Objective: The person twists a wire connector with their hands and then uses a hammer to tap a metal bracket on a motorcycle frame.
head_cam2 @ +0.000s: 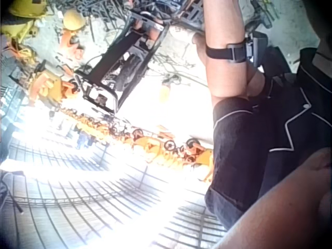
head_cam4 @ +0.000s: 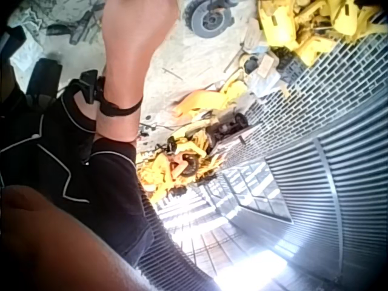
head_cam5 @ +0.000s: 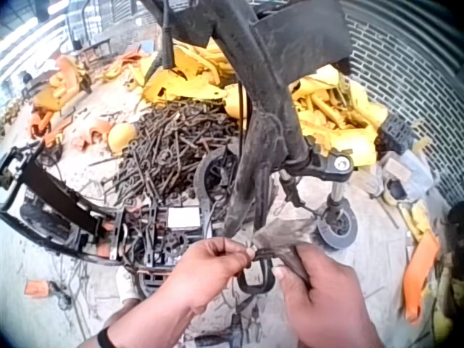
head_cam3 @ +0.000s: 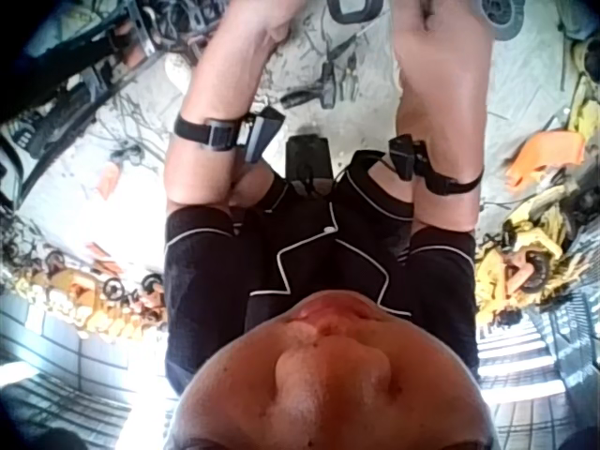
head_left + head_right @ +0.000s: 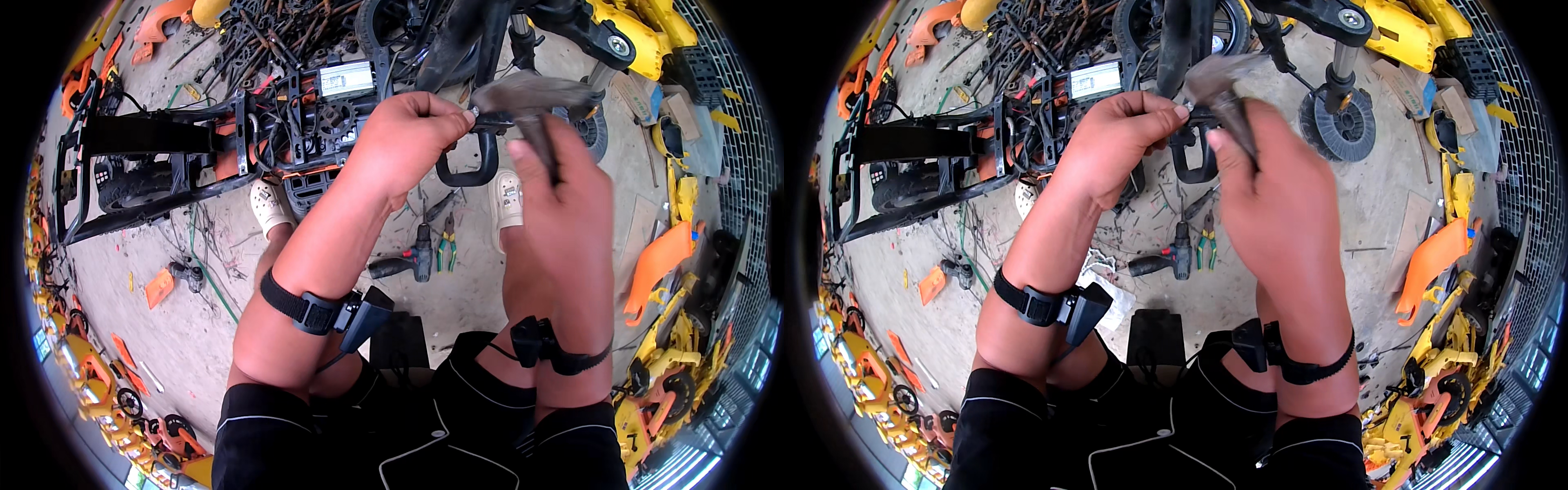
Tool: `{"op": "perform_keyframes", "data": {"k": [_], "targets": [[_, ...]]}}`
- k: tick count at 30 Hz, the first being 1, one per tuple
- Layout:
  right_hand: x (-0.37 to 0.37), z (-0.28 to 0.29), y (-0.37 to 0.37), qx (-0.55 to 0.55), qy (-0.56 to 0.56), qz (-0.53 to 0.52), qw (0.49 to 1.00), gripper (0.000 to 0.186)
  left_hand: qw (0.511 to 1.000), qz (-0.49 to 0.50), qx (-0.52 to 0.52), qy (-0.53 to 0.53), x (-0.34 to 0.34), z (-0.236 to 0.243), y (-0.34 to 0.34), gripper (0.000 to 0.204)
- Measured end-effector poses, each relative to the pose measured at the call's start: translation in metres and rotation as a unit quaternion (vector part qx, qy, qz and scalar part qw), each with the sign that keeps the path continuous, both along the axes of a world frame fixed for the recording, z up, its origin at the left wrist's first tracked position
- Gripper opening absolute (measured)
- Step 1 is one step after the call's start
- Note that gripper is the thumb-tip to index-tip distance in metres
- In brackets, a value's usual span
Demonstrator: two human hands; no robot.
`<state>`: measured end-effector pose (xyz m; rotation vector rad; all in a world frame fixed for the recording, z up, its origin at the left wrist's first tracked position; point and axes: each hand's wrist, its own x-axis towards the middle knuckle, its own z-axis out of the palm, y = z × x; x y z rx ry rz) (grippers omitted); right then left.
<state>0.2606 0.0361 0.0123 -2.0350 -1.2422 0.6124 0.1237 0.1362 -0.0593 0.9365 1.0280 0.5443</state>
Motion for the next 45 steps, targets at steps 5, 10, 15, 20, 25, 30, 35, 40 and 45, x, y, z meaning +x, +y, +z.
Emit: {"op": "perform_keyframes", "data": {"k": [5,10,15,20,25,30,35,40,45], "targets": [[0.003,-0.001,0.0,0.001,0.064,-0.027,0.998,0.04,0.999,-0.012,0.034,0.014,0.0,0.002,-0.001,0.022],[0.019,-0.018,0.0,0.129,0.024,-0.039,0.991,0.035,0.984,-0.034,0.158,0.079,-0.002,0.006,-0.006,0.025],[0.022,-0.02,0.0,0.107,0.096,-0.058,0.988,0.034,0.959,-0.042,0.252,0.127,0.001,0.012,-0.015,0.026],[0.022,-0.027,-0.001,0.135,0.108,-0.053,0.983,0.035,0.965,-0.013,0.239,0.108,0.008,0.004,-0.018,0.027],[0.027,-0.035,-0.002,0.104,0.141,-0.058,0.983,0.036,0.961,0.021,0.261,0.091,0.014,0.0,-0.024,0.028],[0.031,-0.036,-0.005,0.1,0.151,-0.052,0.982,0.036,0.947,0.031,0.274,0.164,0.026,-0.001,-0.035,0.025],[0.026,-0.038,-0.002,0.117,0.102,-0.034,0.987,0.038,0.959,0.035,0.223,0.171,0.018,0.008,-0.032,0.028],[0.029,-0.042,-0.01,0.1,0.15,-0.051,0.982,0.037,0.974,0.056,0.182,0.123,0.016,0.019,-0.039,0.027],[0.021,-0.054,-0.008,0.075,0.226,-0.061,0.969,0.037,0.981,0.127,0.136,0.056,0.022,-0.012,-0.048,0.033]]}}
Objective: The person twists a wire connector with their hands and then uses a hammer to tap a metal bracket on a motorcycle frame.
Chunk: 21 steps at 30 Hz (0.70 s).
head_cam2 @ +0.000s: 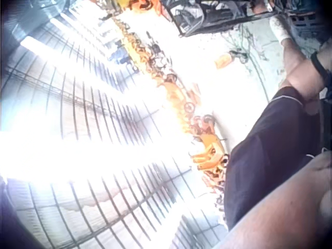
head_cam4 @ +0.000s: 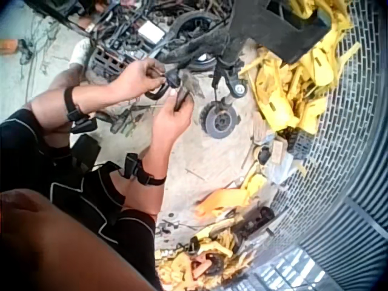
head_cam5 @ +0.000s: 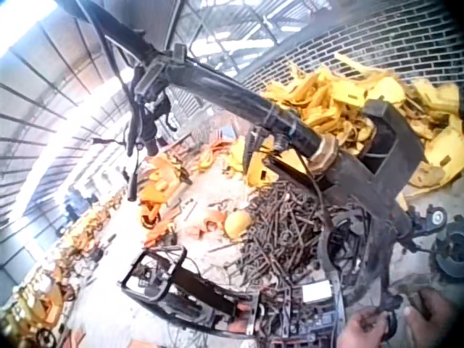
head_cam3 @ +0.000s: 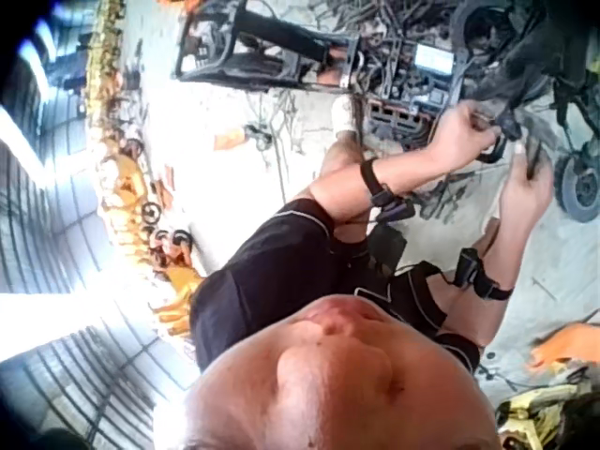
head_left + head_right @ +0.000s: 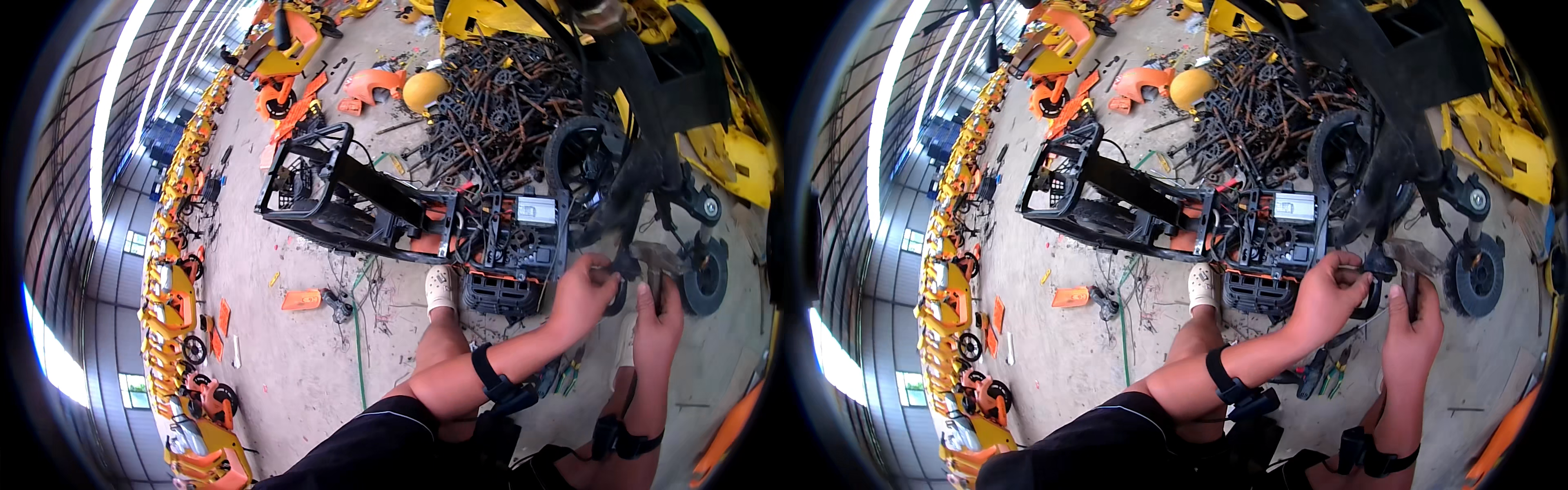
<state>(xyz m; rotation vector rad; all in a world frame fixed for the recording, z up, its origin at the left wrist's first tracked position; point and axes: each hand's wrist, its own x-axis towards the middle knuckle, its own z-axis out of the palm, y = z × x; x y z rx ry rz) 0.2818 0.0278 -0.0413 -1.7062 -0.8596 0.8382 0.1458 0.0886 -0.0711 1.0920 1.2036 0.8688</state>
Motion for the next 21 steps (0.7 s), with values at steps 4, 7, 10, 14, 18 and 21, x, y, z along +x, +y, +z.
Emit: {"op": "perform_keyframes", "data": {"k": [4,7,10,14,18,21], "targets": [[0.002,-0.01,-0.003,-0.009,0.0,-0.016,1.0,0.04,0.998,0.022,0.052,0.025,0.004,0.005,-0.006,0.037],[0.0,-0.013,-0.002,-0.014,-0.007,-0.031,0.999,0.036,0.994,0.034,0.089,0.046,0.009,-0.001,-0.008,0.037],[-0.004,-0.01,0.003,-0.005,-0.003,-0.036,0.999,0.025,0.995,0.031,0.083,0.055,0.011,-0.001,-0.009,0.034],[-0.019,-0.018,0.011,0.054,-0.037,-0.034,0.997,0.017,0.992,0.025,0.103,0.065,0.005,-0.006,-0.008,0.03],[-0.03,-0.014,0.014,0.058,-0.087,-0.052,0.993,0.019,0.993,0.044,0.096,0.052,0.005,-0.005,-0.006,0.031],[-0.034,-0.004,0.013,0.044,-0.161,-0.075,0.983,0.019,0.991,0.059,0.103,0.062,0.012,0.0,-0.01,0.034]]}}
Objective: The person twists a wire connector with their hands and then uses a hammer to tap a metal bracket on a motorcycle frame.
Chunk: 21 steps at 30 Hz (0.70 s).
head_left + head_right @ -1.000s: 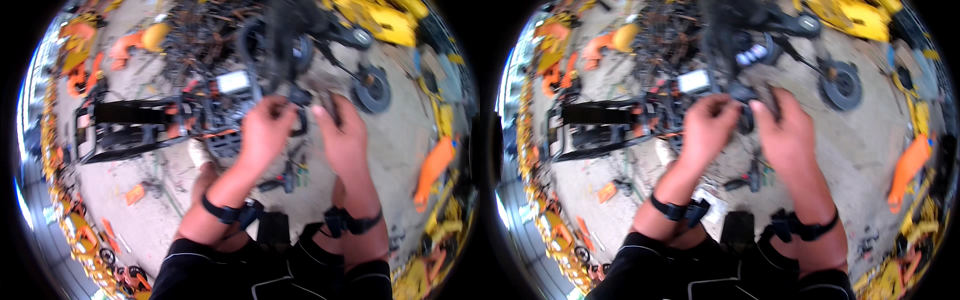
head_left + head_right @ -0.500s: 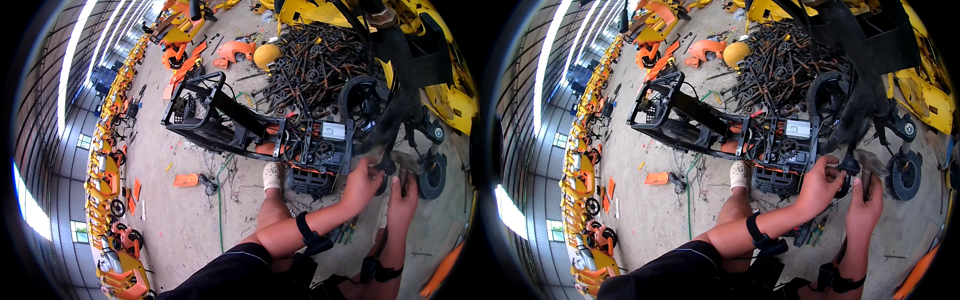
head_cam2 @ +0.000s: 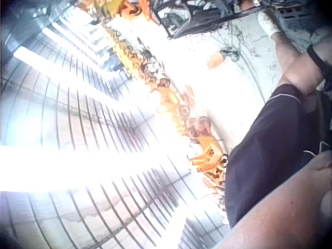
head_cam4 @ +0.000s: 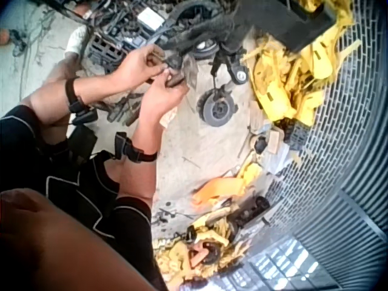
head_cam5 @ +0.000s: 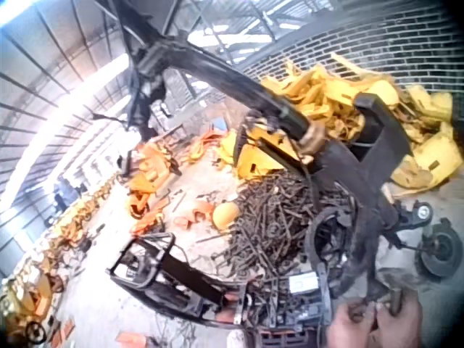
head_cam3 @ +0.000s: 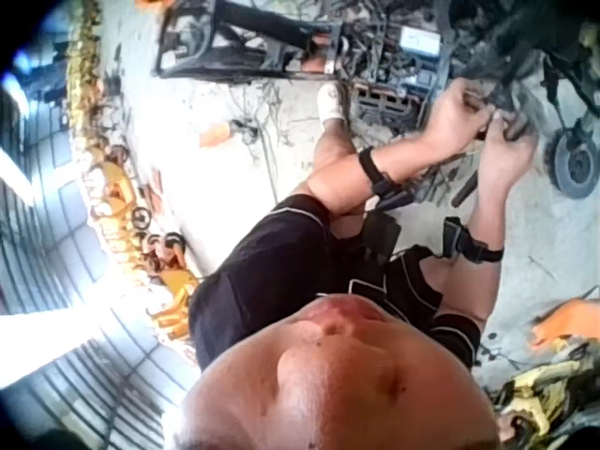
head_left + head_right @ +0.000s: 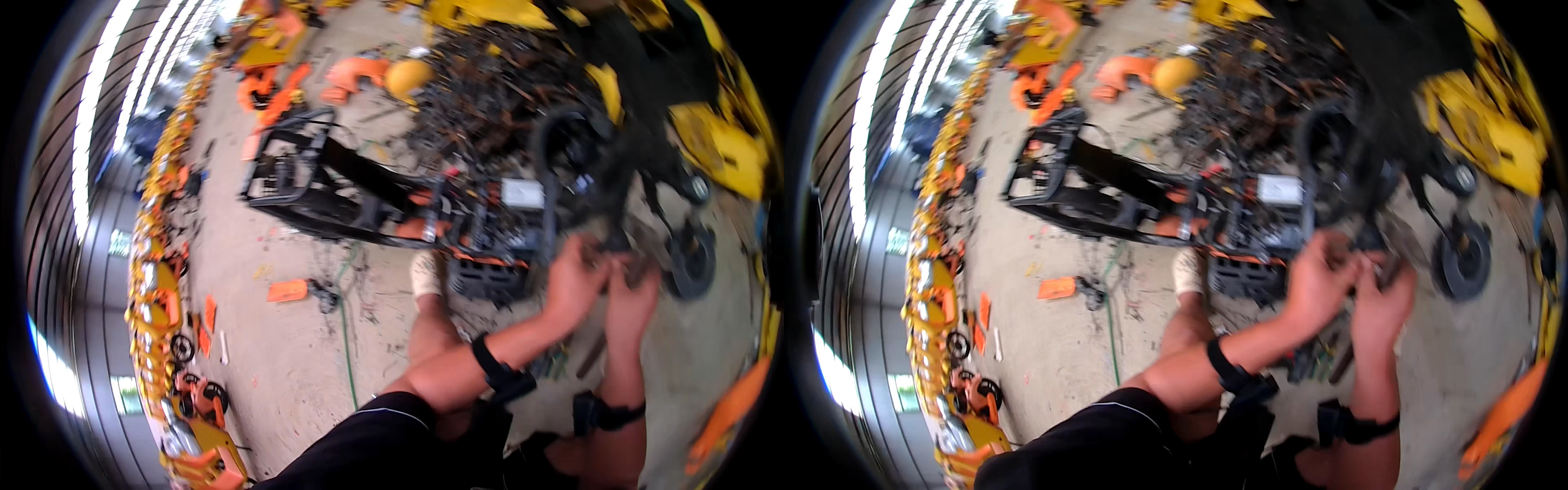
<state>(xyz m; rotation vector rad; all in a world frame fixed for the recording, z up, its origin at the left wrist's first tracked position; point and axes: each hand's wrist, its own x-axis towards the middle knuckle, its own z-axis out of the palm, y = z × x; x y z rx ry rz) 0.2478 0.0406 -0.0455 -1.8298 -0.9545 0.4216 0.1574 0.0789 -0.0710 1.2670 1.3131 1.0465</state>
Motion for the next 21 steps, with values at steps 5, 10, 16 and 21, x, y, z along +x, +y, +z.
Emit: {"op": "perform_keyframes", "data": {"k": [5,10,16,21], "targets": [[0.007,-0.012,0.002,0.017,0.069,0.033,0.997,0.022,0.996,-0.02,-0.035,-0.075,-0.003,-0.007,0.001,0.036],[0.012,0.002,0.0,-0.021,0.163,0.045,0.985,0.033,0.981,-0.046,-0.093,-0.166,-0.007,-0.01,-0.002,0.031],[0.007,-0.011,-0.003,-0.011,0.093,0.046,0.995,0.03,0.957,-0.052,-0.161,-0.236,-0.017,0.002,-0.008,0.026],[0.004,-0.012,-0.004,-0.015,0.103,0.057,0.993,0.031,0.949,-0.052,-0.174,-0.256,-0.023,0.015,-0.016,0.025]]}}
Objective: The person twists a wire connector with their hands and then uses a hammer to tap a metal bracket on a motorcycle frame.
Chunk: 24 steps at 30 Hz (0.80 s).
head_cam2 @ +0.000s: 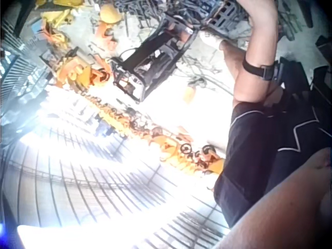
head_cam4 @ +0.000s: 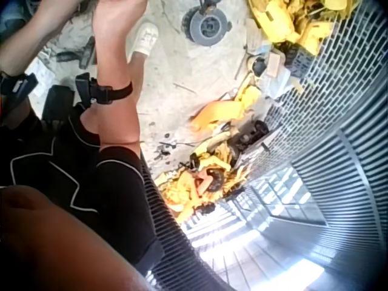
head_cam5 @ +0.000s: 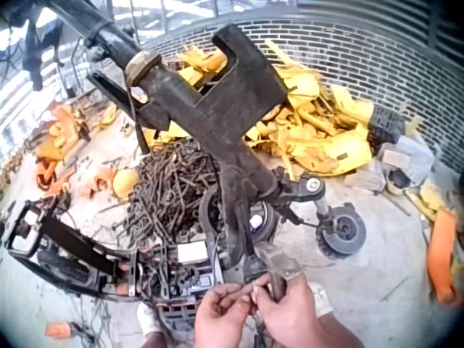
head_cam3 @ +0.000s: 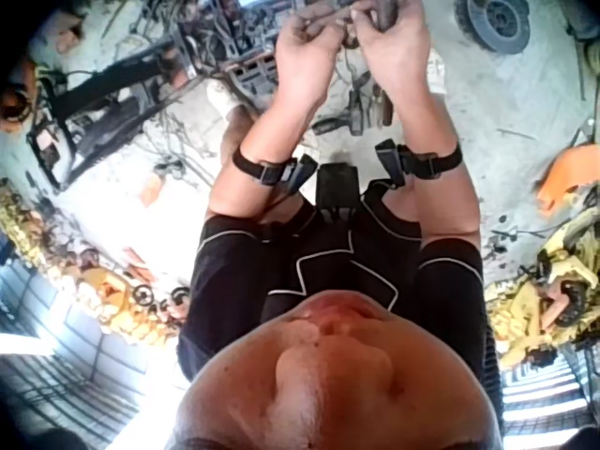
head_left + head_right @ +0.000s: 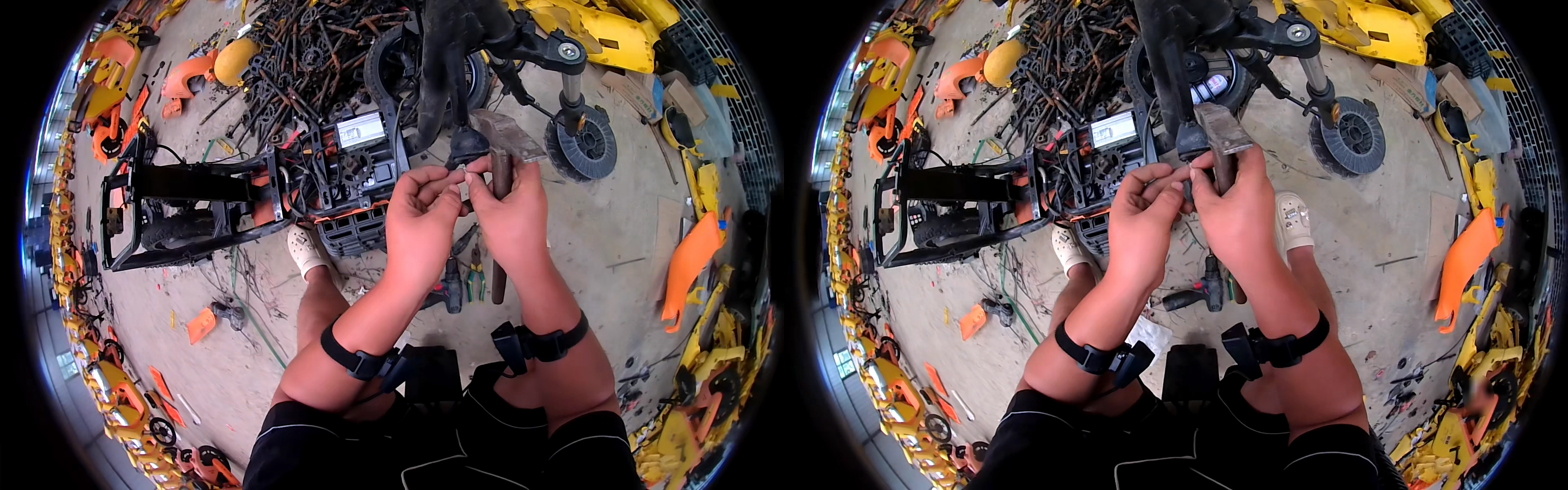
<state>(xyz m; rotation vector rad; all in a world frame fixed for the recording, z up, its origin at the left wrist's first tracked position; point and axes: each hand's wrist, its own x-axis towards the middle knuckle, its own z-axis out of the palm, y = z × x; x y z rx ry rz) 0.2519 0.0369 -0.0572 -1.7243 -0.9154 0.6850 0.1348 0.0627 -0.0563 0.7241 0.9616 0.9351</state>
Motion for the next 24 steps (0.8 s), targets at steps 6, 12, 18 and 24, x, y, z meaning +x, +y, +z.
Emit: {"op": "perform_keyframes", "data": {"k": [6,12,18,24], "targets": [[0.001,0.015,-0.006,0.023,0.034,0.034,0.999,0.031,0.991,-0.039,0.119,0.053,-0.014,0.009,-0.004,0.026],[-0.01,0.026,-0.005,0.066,0.144,0.041,0.986,0.032,0.935,-0.058,0.292,0.195,-0.039,0.013,0.014,0.023],[-0.007,0.032,-0.001,0.021,0.171,0.051,0.984,0.033,0.853,-0.068,0.423,0.299,-0.042,0.019,0.024,0.018],[-0.001,0.031,0.002,0.043,0.151,0.051,0.986,0.036,0.789,-0.043,0.505,0.348,-0.035,0.015,0.033,0.017]]}}
